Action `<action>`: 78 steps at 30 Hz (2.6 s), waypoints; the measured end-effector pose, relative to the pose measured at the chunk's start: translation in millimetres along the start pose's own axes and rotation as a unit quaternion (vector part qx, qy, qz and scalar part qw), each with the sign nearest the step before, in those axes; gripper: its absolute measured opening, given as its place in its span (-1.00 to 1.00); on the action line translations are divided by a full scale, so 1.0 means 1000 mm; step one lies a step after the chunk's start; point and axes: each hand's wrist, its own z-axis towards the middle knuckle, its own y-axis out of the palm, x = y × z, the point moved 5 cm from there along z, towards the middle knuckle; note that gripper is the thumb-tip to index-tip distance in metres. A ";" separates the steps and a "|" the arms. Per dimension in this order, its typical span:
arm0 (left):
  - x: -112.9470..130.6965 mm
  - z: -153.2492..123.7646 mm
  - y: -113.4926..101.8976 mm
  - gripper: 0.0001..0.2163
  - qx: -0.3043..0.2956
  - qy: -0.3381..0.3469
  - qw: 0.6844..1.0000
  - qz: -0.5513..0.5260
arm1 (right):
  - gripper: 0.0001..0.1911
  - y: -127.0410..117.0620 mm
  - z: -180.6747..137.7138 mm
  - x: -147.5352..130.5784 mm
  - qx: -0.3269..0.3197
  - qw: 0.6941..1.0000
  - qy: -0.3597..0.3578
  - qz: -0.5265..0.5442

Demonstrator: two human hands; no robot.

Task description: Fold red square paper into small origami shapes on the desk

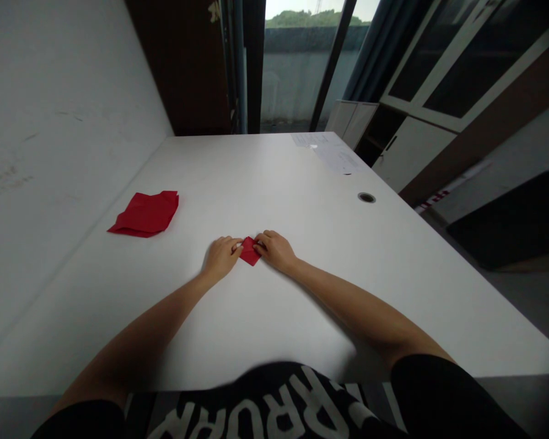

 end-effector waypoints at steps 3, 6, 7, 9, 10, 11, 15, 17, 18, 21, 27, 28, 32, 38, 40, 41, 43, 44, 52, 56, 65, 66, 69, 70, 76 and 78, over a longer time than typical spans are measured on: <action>0.002 -0.001 0.001 -0.75 0.001 0.000 1.000 0.031 | -0.79 -0.001 -0.001 -0.001 -0.002 1.000 0.007 -0.017; 0.006 -0.002 0.000 -0.74 0.003 -0.011 0.999 0.039 | -0.78 -0.002 -0.002 -0.003 -0.008 1.000 0.012 -0.025; 0.008 -0.003 -0.001 -0.73 0.002 -0.014 0.999 0.040 | -0.78 -0.002 -0.002 -0.003 -0.008 1.000 0.013 -0.026; 0.012 -0.004 -0.002 -0.71 -0.004 -0.018 0.999 0.042 | -0.80 -0.002 -0.003 -0.004 -0.004 1.000 0.011 -0.024; 0.014 -0.004 -0.003 -0.71 -0.007 -0.020 0.999 0.042 | -0.81 -0.001 -0.002 -0.004 0.001 1.000 0.010 -0.018; 0.016 -0.005 -0.004 -0.72 -0.009 -0.023 0.999 0.041 | -0.82 -0.001 -0.002 -0.003 0.006 1.000 0.010 -0.008; 0.018 -0.006 -0.006 -0.81 -0.006 -0.035 0.999 0.030 | -0.89 0.001 0.000 0.003 0.029 0.996 0.038 0.073; 0.018 -0.005 -0.005 -0.85 -0.002 -0.031 0.999 0.025 | -0.92 0.001 0.000 0.005 0.038 0.990 0.053 0.127; 0.018 -0.005 -0.005 -0.88 0.000 -0.026 0.999 0.021 | -0.93 0.002 0.000 0.005 0.037 0.985 0.057 0.157; 0.017 -0.003 -0.006 -0.89 0.011 -0.003 1.000 -0.005 | -0.94 0.003 -0.003 0.002 0.025 0.965 0.063 0.254; 0.011 -0.002 -0.008 -0.89 0.050 -0.032 0.991 -0.119 | -0.93 0.001 -0.007 -0.002 0.041 0.942 0.059 0.327; 0.009 -0.002 -0.007 -0.85 0.055 -0.045 0.987 -0.146 | -0.92 -0.001 -0.007 -0.003 0.047 0.943 0.052 0.324; 0.005 -0.004 -0.003 -0.74 0.059 -0.071 0.969 -0.231 | -0.92 -0.010 -0.007 -0.008 0.092 0.952 0.012 0.292; 0.001 -0.003 0.003 -0.81 0.054 -0.078 0.957 -0.274 | -0.91 -0.019 -0.010 -0.016 0.110 0.957 -0.016 0.267; -0.002 -0.003 0.004 -0.80 0.062 -0.091 0.947 -0.300 | -0.92 -0.022 -0.011 -0.015 0.127 0.958 -0.008 0.256; -0.003 -0.003 0.005 -0.80 0.067 -0.097 0.942 -0.313 | -0.93 -0.024 -0.011 -0.014 0.144 0.958 -0.001 0.250; -0.006 -0.002 0.004 -0.79 0.081 -0.106 0.934 -0.331 | -0.90 -0.027 -0.011 -0.009 0.182 0.953 0.024 0.241; -0.007 -0.003 0.003 -0.79 0.090 -0.110 0.931 -0.336 | -0.86 -0.028 -0.012 -0.006 0.195 0.950 0.042 0.240; -0.001 -0.005 -0.008 -0.80 0.123 -0.092 0.943 -0.297 | -0.79 -0.018 -0.011 -0.010 0.091 0.952 0.044 0.289; 0.003 -0.006 -0.010 -0.79 0.124 -0.083 0.940 -0.308 | -0.78 -0.019 -0.011 -0.017 0.082 0.955 -0.011 0.286; 0.021 -0.007 -0.027 -0.78 0.112 -0.025 0.969 -0.220 | -0.76 -0.018 -0.012 -0.019 0.066 0.973 -0.043 0.217; 0.020 -0.007 -0.027 -0.78 0.112 -0.031 0.967 -0.228 | -0.77 -0.018 -0.012 -0.020 0.069 0.973 -0.051 0.212; 0.020 -0.007 -0.025 -0.77 0.103 -0.035 0.960 -0.257 | -0.76 -0.018 -0.013 -0.021 0.077 0.972 -0.075 0.207; 0.021 -0.007 -0.025 -0.78 0.099 -0.030 0.960 -0.260 | -0.76 -0.018 -0.013 -0.021 0.081 0.972 -0.080 0.208; 0.021 -0.008 -0.026 -0.81 0.092 -0.022 0.960 -0.263 | -0.77 -0.022 -0.013 -0.018 0.103 0.963 -0.044 0.246; 0.019 -0.008 -0.024 -0.81 0.089 -0.034 0.956 -0.278 | -0.78 -0.023 -0.013 -0.016 0.106 0.957 -0.020 0.271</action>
